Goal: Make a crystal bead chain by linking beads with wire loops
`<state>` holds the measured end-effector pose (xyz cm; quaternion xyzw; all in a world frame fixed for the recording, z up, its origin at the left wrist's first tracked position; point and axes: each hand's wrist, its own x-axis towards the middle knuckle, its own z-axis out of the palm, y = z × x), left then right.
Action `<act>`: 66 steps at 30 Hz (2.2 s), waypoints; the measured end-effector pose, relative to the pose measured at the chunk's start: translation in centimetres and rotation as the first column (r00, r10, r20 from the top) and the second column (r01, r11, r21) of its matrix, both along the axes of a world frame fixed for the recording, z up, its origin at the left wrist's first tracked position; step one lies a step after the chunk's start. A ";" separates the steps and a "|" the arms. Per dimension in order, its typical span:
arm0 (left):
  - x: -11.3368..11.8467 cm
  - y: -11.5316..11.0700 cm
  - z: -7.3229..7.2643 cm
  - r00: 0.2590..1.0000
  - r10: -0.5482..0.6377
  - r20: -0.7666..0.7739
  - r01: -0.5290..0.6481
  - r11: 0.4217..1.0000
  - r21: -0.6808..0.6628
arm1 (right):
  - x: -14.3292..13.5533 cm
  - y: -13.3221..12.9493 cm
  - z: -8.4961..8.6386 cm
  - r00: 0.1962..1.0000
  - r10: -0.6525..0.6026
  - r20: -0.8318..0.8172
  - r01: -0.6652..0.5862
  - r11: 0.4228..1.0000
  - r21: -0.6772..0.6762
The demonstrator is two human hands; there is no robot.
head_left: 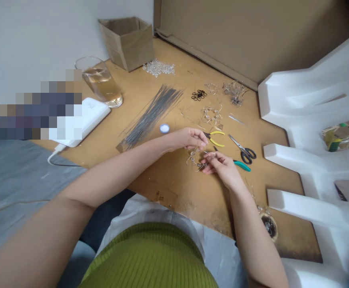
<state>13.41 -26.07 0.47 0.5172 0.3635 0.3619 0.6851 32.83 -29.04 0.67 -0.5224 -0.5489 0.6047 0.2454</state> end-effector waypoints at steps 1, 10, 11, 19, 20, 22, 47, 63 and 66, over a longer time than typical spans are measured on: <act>0.0 0.0 0.0 1.000 0.002 -0.004 -0.002 1.000 0.001 | 0.0 0.0 0.0 1.000 0.001 -0.005 -0.001 1.000 -0.002; -0.1 0.2 -0.1 1.000 -0.002 -0.028 0.003 1.000 0.022 | 0.0 -0.1 -0.1 0.999 0.012 -0.046 -0.011 1.000 0.025; -0.1 0.2 -0.1 1.000 -0.007 -0.027 0.007 1.000 0.026 | 0.0 -0.1 -0.1 0.998 0.018 -0.054 -0.016 0.999 0.028; -0.1 0.1 0.0 0.999 -0.035 -0.028 0.036 0.999 0.036 | 0.0 -0.1 -0.3 0.998 0.020 -0.064 -0.018 0.999 0.041; -0.1 0.1 0.0 0.999 -0.039 -0.029 0.040 0.999 0.038 | 0.0 -0.1 -0.3 0.998 0.019 -0.061 -0.016 0.999 0.041; -0.2 0.2 -0.1 0.999 -0.040 -0.032 0.041 0.998 0.037 | 0.0 0.0 -0.4 0.998 0.015 -0.054 -0.013 0.999 0.039; -1.1 0.1 -0.1 0.923 0.028 -0.384 0.067 0.971 0.231 | 0.4 0.4 -0.3 0.974 -0.148 -0.172 0.152 0.988 0.012; 0.0 -0.7 0.6 0.967 0.117 -0.227 -0.027 0.931 0.365 | 0.1 0.1 0.2 0.954 -0.101 -0.282 0.080 0.993 -0.085; -0.1 -0.6 0.3 0.974 0.089 -0.209 -0.027 0.959 0.282 | 0.1 0.1 0.1 0.967 -0.120 -0.226 0.115 0.993 -0.033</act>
